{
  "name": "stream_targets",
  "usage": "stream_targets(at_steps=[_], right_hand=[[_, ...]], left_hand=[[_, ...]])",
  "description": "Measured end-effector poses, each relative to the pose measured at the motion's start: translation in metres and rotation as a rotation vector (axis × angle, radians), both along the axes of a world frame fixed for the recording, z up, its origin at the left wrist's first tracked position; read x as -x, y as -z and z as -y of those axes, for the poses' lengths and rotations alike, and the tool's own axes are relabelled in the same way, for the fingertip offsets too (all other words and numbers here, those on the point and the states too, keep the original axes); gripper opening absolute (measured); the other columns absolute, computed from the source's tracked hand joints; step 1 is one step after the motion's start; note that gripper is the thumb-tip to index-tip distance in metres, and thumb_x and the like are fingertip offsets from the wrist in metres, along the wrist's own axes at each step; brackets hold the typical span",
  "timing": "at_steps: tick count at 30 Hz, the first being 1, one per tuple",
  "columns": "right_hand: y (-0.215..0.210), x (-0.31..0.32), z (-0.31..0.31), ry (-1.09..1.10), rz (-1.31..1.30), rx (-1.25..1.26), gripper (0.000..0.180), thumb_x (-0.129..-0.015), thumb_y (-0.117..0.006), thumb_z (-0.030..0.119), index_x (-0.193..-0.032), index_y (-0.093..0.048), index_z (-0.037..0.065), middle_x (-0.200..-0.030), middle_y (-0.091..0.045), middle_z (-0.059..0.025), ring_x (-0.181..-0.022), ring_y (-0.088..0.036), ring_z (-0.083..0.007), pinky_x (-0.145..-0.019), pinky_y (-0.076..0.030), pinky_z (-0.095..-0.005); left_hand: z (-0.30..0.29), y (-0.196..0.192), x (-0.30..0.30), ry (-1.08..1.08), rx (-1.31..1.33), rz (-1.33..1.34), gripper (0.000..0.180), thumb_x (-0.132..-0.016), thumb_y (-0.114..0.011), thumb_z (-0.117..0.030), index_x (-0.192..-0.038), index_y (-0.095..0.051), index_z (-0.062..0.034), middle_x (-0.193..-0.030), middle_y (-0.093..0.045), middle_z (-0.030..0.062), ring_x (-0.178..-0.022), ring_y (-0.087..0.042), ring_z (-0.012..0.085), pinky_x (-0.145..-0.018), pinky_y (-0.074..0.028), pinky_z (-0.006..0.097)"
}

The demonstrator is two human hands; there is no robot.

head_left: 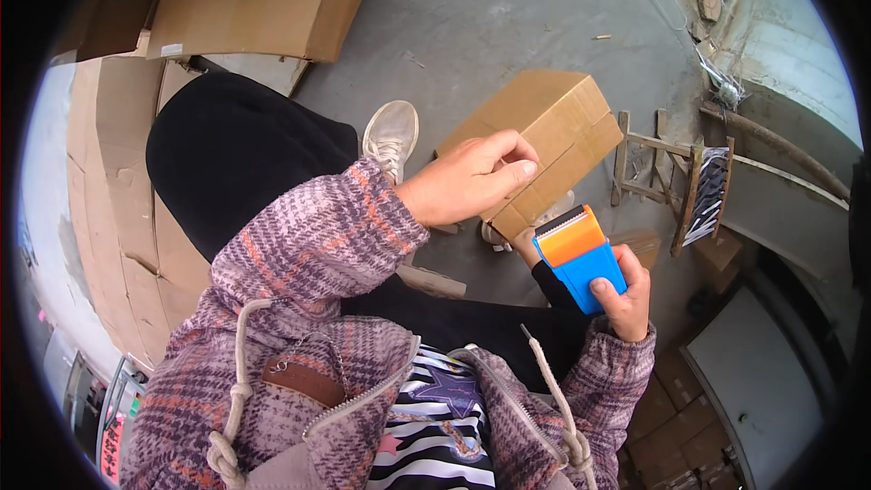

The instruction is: Folding and taping cardboard boxes into their final shape.

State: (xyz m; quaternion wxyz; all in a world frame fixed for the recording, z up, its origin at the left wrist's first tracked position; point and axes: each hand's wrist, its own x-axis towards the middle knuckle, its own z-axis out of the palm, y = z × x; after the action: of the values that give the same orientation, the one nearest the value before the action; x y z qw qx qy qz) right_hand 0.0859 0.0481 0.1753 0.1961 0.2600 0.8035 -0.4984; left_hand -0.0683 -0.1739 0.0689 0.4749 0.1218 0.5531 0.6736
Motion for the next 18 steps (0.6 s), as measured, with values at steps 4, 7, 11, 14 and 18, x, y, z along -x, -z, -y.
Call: stream_targets(at_steps=[4, 7, 11, 14, 18], right_hand=[[-0.009, 0.009, 0.006, -0.046, 0.063, -0.041, 0.043, -0.076, -0.071, 0.037, -0.092, -0.057, 0.0, -0.075, -0.059, -0.0027, -0.069, -0.053, -0.0092, -0.063, -0.043, -0.0245], [-0.01, 0.014, 0.012, -0.065, 0.11, -0.034, 0.045, -0.078, -0.068, 0.041, -0.095, -0.057, 0.0, -0.08, -0.059, -0.0014, -0.073, -0.053, -0.0084, -0.066, -0.042, -0.0236], [-0.003, 0.018, 0.022, -0.07, 0.116, -0.005, 0.045, -0.081, -0.066, 0.042, -0.095, -0.057, 0.0, -0.079, -0.058, -0.0007, -0.073, -0.052, -0.0081, -0.066, -0.041, -0.0223], [0.007, 0.023, 0.029, -0.014, 0.066, 0.035, 0.041, -0.082, -0.069, 0.039, -0.087, -0.056, 0.0, -0.069, -0.057, -0.0026, -0.063, -0.051, -0.0085, -0.058, -0.042, -0.0252], [0.009, 0.038, 0.037, -0.027, 0.097, 0.011, 0.041, -0.082, -0.068, 0.04, -0.087, -0.056, 0.0, -0.068, -0.057, -0.0024, -0.063, -0.05, -0.0083, -0.058, -0.042, -0.025]], left_hand=[[-0.004, -0.002, -0.018, 0.079, -0.098, -0.015, 0.027, -0.095, -0.056, -0.029, -0.103, -0.055, -0.003, -0.09, -0.058, 0.001, -0.078, -0.055, 0.0081, -0.072, -0.047, 0.025], [-0.006, 0.005, -0.026, 0.022, -0.188, 0.085, 0.022, -0.095, -0.057, -0.024, -0.096, -0.056, -0.0019, -0.086, -0.058, 0.0006, -0.077, -0.054, 0.0081, -0.07, -0.046, 0.025], [-0.006, 0.013, -0.035, -0.104, -0.138, -0.102, 0.019, -0.094, -0.057, -0.017, -0.088, -0.057, 0.0002, -0.079, -0.058, 0.0021, -0.073, -0.053, 0.008, -0.065, -0.045, 0.026], [-0.003, 0.013, -0.03, -0.155, -0.056, -0.168, 0.018, -0.094, -0.056, -0.015, -0.086, -0.058, 0.0009, -0.073, -0.057, 0.002, -0.07, -0.052, 0.008, -0.062, -0.044, 0.026], [0.004, 0.022, -0.022, -0.193, 0.028, -0.208, 0.018, -0.093, -0.057, -0.015, -0.085, -0.058, 0.0012, -0.07, -0.057, 0.0016, -0.067, -0.05, 0.0069, -0.06, -0.043, 0.025]])
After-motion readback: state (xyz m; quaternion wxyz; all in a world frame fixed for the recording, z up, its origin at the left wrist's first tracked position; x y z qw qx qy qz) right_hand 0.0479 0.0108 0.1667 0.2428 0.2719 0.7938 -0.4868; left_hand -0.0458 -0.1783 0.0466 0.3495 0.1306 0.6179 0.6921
